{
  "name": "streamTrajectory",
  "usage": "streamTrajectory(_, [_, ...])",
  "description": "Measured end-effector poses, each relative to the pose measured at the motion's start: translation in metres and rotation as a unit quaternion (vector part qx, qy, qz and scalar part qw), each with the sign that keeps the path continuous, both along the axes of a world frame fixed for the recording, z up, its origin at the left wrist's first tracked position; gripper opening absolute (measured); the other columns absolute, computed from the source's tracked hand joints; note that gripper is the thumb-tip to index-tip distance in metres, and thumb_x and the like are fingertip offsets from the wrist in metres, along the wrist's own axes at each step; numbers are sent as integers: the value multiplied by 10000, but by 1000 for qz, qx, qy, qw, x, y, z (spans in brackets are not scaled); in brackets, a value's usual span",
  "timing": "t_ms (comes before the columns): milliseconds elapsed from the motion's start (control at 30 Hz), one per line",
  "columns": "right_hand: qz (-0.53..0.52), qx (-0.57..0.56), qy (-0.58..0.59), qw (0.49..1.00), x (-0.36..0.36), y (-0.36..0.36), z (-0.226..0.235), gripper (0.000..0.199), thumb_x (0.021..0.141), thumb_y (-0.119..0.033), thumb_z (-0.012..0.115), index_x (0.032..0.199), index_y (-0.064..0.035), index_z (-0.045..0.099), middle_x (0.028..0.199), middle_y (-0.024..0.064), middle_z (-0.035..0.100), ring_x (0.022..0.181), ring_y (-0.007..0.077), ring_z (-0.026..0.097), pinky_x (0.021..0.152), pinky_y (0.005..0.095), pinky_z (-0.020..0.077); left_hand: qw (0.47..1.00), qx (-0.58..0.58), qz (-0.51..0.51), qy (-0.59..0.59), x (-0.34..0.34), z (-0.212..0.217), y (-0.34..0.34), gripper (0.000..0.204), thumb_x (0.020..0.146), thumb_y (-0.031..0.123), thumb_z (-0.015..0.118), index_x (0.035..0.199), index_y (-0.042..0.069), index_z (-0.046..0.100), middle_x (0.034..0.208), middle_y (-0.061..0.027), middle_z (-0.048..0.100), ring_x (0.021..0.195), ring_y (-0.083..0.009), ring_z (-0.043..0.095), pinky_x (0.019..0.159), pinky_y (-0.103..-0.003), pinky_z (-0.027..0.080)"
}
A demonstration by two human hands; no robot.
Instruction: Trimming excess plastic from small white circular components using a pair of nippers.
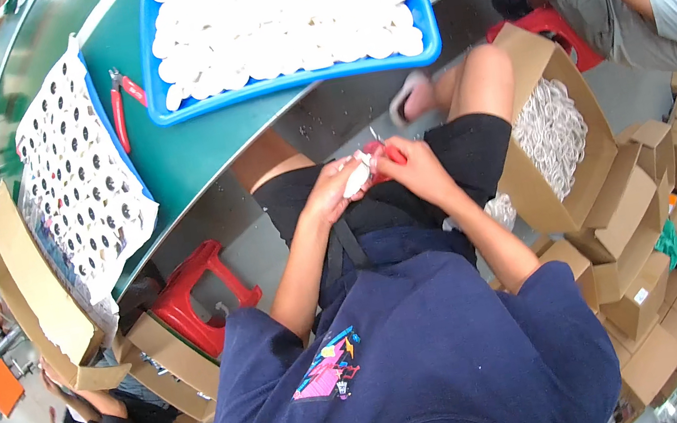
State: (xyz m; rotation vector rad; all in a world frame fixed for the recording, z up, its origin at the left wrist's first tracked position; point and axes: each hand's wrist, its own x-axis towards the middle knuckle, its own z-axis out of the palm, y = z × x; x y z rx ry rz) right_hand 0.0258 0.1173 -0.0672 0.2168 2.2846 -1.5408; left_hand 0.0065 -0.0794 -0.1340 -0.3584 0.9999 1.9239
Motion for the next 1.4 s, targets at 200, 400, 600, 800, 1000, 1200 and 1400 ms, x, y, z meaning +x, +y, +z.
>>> streamTrajectory(200, [-6,24,104,994,9,-12,23,216,868,-151,690,957,28,609,806,206,623,720,358,639,659,396,494,997,-22,-22,71,7,44,7,355,1024,361,521,1082,32,640,813,-28,634,644,-83,573,484,-198,409])
streamTrajectory(400, [-71,54,243,966,8,-2,90,139,819,-40,716,911,19,631,748,136,580,645,275,594,610,351,478,998,10,69,9,-6,49,3,423,1040,352,480,1167,-33,602,899,-58,637,657,-102,559,477,-195,405])
streamTrajectory(600, [-78,37,341,936,-46,-4,176,306,870,14,665,1173,10,625,943,105,706,709,110,603,655,261,504,995,33,96,-6,-28,74,20,412,1035,355,486,1121,-25,618,871,-66,637,628,-110,559,446,-211,377])
streamTrajectory(800, [-112,6,221,969,-12,-4,115,246,854,-51,701,1071,28,616,926,159,638,832,289,656,756,356,515,991,36,128,12,-38,116,52,396,1036,374,463,1070,8,608,845,-71,662,652,-118,596,442,-214,373])
streamTrajectory(1000, [-154,47,207,965,-2,-8,93,293,835,-41,699,1097,33,591,1040,193,613,911,352,634,805,392,506,992,-17,109,58,-28,108,70,318,1044,322,452,1055,47,610,877,-43,651,669,-82,582,475,-214,403])
streamTrajectory(1200, [-172,43,156,972,3,2,88,314,832,-19,671,1127,31,575,1017,202,615,910,373,635,806,402,508,995,-8,95,38,-20,110,85,273,1042,303,460,1027,64,593,823,-7,594,649,-64,561,468,-213,414])
streamTrajectory(1400, [-158,-9,117,980,10,9,83,324,827,-23,673,1128,30,569,996,197,636,907,354,647,801,396,511,993,7,120,-17,-15,91,91,218,1022,276,488,1035,81,585,814,0,591,635,-67,559,461,-215,417])
